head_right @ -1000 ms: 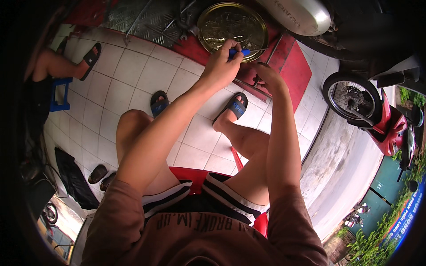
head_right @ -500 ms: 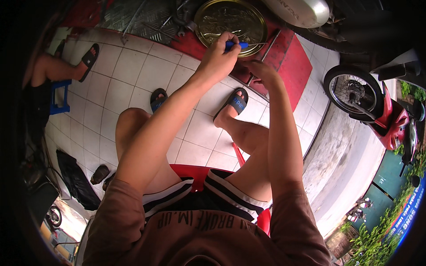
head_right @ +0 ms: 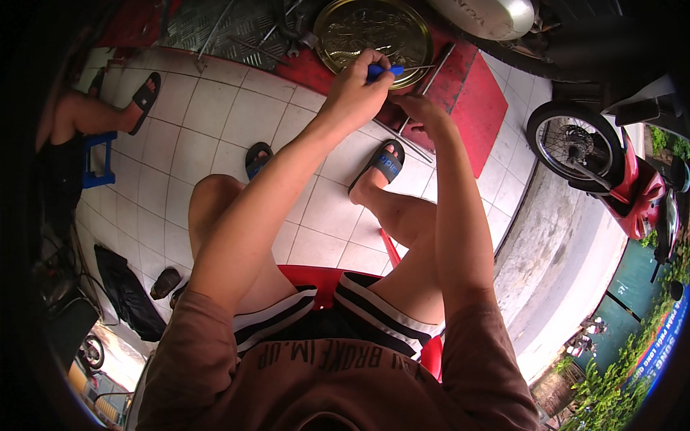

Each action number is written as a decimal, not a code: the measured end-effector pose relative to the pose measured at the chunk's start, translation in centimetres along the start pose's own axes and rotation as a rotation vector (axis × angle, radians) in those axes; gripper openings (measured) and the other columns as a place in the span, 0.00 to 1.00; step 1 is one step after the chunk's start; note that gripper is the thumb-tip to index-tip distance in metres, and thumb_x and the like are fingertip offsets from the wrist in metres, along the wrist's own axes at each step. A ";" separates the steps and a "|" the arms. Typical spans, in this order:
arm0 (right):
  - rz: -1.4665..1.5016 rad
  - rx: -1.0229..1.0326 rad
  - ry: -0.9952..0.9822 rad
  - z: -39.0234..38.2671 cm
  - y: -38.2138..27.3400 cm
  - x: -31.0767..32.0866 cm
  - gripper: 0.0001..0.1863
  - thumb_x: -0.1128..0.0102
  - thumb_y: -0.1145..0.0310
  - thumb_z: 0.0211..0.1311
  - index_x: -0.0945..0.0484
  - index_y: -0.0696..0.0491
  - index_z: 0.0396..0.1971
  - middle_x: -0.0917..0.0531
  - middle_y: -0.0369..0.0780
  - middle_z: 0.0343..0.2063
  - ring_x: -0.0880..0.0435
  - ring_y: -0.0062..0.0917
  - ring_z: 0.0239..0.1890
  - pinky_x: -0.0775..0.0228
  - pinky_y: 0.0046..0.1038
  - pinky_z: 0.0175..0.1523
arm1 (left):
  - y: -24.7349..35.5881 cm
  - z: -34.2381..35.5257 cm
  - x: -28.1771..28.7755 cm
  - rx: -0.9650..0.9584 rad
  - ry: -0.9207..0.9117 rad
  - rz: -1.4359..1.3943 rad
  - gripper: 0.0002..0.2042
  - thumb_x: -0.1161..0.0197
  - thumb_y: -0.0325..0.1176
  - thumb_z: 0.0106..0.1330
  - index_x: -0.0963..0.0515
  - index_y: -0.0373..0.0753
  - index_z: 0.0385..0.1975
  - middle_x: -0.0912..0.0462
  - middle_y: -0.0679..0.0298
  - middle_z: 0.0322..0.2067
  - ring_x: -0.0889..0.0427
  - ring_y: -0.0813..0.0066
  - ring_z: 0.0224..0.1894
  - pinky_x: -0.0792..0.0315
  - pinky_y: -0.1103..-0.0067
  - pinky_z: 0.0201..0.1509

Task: The person uses a T-handle wrench and a screwdriver to work on the underside of a white motorcycle. They repeatedly tighten and loosen bolts on the engine area while sitting on a small stool in a workshop.

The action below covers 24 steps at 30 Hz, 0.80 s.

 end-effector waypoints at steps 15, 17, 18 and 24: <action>0.266 0.284 0.178 -6.8 -4.6 1.8 0.17 0.47 0.57 0.65 0.20 0.54 0.26 0.20 0.36 0.22 0.27 0.17 0.22 0.35 0.22 0.29 | 1.2 -3.3 -3.2 -0.164 -0.324 0.170 0.16 0.38 0.31 0.56 0.34 0.34 0.41 0.21 0.51 0.30 0.17 0.52 0.35 0.24 0.65 0.38; 0.232 0.314 0.136 -6.6 -4.3 2.3 0.15 0.46 0.60 0.63 0.20 0.55 0.27 0.20 0.37 0.22 0.26 0.16 0.23 0.37 0.22 0.27 | 1.0 -4.1 -4.3 -0.213 -0.415 0.190 0.16 0.38 0.30 0.57 0.33 0.33 0.42 0.20 0.50 0.32 0.17 0.50 0.34 0.24 0.65 0.38; 0.180 0.301 0.162 -6.4 -4.1 2.8 0.15 0.44 0.60 0.59 0.19 0.58 0.29 0.17 0.40 0.24 0.21 0.22 0.27 0.32 0.27 0.31 | 1.0 -4.4 -4.6 -0.218 -0.450 0.202 0.16 0.38 0.30 0.57 0.32 0.32 0.43 0.20 0.49 0.33 0.18 0.50 0.35 0.24 0.65 0.39; -0.155 0.361 0.385 -5.0 -3.6 4.8 0.18 0.45 0.62 0.51 0.17 0.58 0.36 0.16 0.51 0.33 0.16 0.43 0.40 0.27 0.38 0.48 | -0.6 -3.8 -4.1 -0.244 -0.404 0.501 0.14 0.37 0.33 0.58 0.25 0.30 0.39 0.22 0.48 0.39 0.22 0.49 0.44 0.27 0.63 0.48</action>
Point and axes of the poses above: each hand's wrist, its own z-axis towards the middle knuckle, its own x-axis out of the back of the hand, y = z × x, the point moved 7 cm from there along z, towards the middle knuckle
